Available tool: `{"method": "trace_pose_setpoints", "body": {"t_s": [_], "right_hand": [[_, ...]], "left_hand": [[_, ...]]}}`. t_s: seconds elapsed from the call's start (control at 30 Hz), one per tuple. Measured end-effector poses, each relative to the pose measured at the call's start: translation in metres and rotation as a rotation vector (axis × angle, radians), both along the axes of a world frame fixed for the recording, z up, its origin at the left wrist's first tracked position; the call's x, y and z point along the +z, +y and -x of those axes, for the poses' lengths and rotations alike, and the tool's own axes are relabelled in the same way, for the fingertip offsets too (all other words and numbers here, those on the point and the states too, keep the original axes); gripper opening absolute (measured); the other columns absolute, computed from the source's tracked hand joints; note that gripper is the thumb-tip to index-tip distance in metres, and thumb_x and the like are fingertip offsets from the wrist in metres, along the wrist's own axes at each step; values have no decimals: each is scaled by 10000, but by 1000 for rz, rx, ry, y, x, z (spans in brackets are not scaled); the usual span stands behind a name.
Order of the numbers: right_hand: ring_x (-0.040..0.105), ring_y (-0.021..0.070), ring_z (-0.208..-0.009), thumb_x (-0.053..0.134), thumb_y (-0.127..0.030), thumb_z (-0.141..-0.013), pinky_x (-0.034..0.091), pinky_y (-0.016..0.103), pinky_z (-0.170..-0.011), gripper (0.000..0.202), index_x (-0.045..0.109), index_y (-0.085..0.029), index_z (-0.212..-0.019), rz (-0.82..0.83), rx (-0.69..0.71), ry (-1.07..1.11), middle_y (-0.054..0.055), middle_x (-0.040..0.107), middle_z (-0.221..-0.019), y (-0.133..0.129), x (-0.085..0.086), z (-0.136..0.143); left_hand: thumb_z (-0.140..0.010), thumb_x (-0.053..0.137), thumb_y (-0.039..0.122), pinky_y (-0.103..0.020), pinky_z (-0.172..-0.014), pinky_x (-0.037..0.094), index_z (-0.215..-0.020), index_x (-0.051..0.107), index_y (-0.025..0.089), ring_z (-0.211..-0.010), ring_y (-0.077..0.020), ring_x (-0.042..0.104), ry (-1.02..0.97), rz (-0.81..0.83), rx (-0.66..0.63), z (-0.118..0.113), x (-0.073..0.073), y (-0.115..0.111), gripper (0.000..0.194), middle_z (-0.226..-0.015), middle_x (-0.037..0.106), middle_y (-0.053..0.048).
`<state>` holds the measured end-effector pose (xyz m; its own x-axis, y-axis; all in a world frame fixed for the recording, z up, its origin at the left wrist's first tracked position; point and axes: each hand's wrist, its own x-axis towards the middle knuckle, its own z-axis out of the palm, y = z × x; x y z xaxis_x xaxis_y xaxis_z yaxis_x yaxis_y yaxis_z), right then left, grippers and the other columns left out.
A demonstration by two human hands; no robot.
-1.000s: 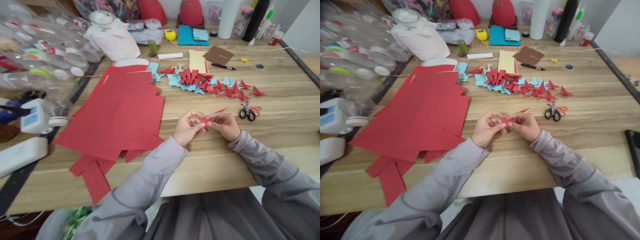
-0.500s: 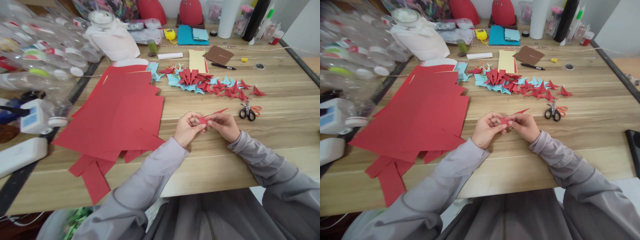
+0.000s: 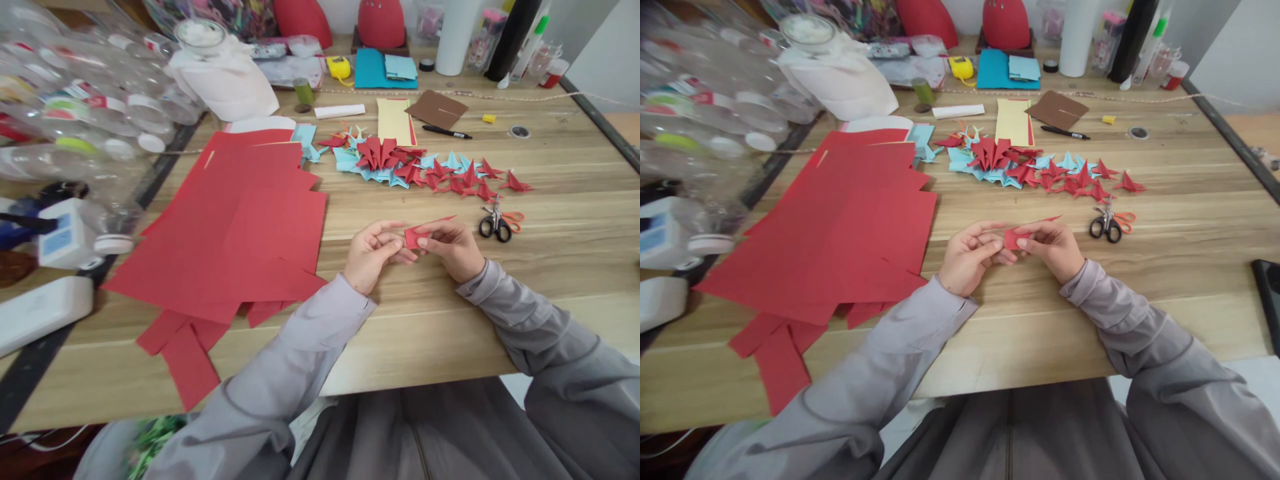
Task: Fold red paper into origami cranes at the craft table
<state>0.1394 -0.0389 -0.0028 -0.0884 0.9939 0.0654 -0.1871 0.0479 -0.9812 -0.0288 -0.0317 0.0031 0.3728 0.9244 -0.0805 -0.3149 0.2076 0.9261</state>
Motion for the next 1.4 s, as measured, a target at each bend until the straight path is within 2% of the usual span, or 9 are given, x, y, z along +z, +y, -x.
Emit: {"method": "trace_pose_setpoints", "body": {"t_s": [0.17,0.27,0.5,0.63,0.73,0.87,1.03,1.23,1.4], "right_hand": [[570,85,-508,847,-283,-551,487,236,-497,206,713,-210,-690,157,115,193,-20,683,-641,-4,5,5],[569,74,-482,845,-261,-552,485,212,-486,187,719,-211,-680,242,256,242,-32,663,-584,-8,8,7],[491,65,-346,733,-407,-699,360,167,-328,295,728,-233,-937,291,353,280,-30,644,-516,-9,13,0],[351,45,-269,714,-427,-703,227,174,-281,346,714,-199,-963,273,184,253,-61,547,-416,-6,13,-4],[404,53,-337,725,-415,-689,288,190,-331,324,717,-179,-911,204,48,212,-54,546,-457,-4,12,-3],[503,73,-456,708,-417,-715,385,211,-419,296,725,-198,-913,89,41,106,-26,610,-591,-5,8,-2],[500,71,-447,748,-234,-660,401,212,-421,176,736,-223,-836,22,33,15,-49,587,-570,-4,0,-2],[488,68,-438,702,-221,-632,395,217,-428,118,720,-193,-745,98,-239,62,-41,594,-557,2,1,-2],[500,74,-452,695,-219,-615,388,220,-436,105,705,-188,-715,98,-313,102,-29,615,-571,2,3,0]], "left_hand": [[-700,694,186,-350,-865,520,-1059,635,215,-1004,-202,634,134,-268,72,0,-2,1,366,-1152,639,-83],[-710,703,200,-390,-1004,427,-918,709,217,-1172,-228,539,204,-414,43,1,-2,3,209,-1203,613,-88],[-715,731,336,-341,-922,465,-815,682,197,-1006,-189,623,82,-248,70,1,-2,3,179,-1033,684,-70],[-720,720,370,-273,-697,512,-844,657,181,-682,-138,647,-3,-117,85,1,-3,5,234,-722,690,-19],[-673,747,348,-253,-577,496,-785,663,147,-522,-111,599,33,-62,43,3,-1,6,245,-599,664,-5],[-629,763,321,-248,-495,477,-763,676,106,-454,-109,572,107,-7,-45,4,1,3,268,-550,657,-20],[-664,747,366,-269,-521,521,-970,662,98,-515,-149,632,98,7,-89,5,3,4,416,-619,685,-46],[-783,582,534,-305,-599,566,-1369,395,261,-724,-190,701,-70,73,-21,5,3,8,673,-1000,693,-68],[-774,627,484,-280,-656,568,-1425,317,294,-788,-172,693,-73,-22,-29,3,-1,5,746,-1076,674,-77]]}}
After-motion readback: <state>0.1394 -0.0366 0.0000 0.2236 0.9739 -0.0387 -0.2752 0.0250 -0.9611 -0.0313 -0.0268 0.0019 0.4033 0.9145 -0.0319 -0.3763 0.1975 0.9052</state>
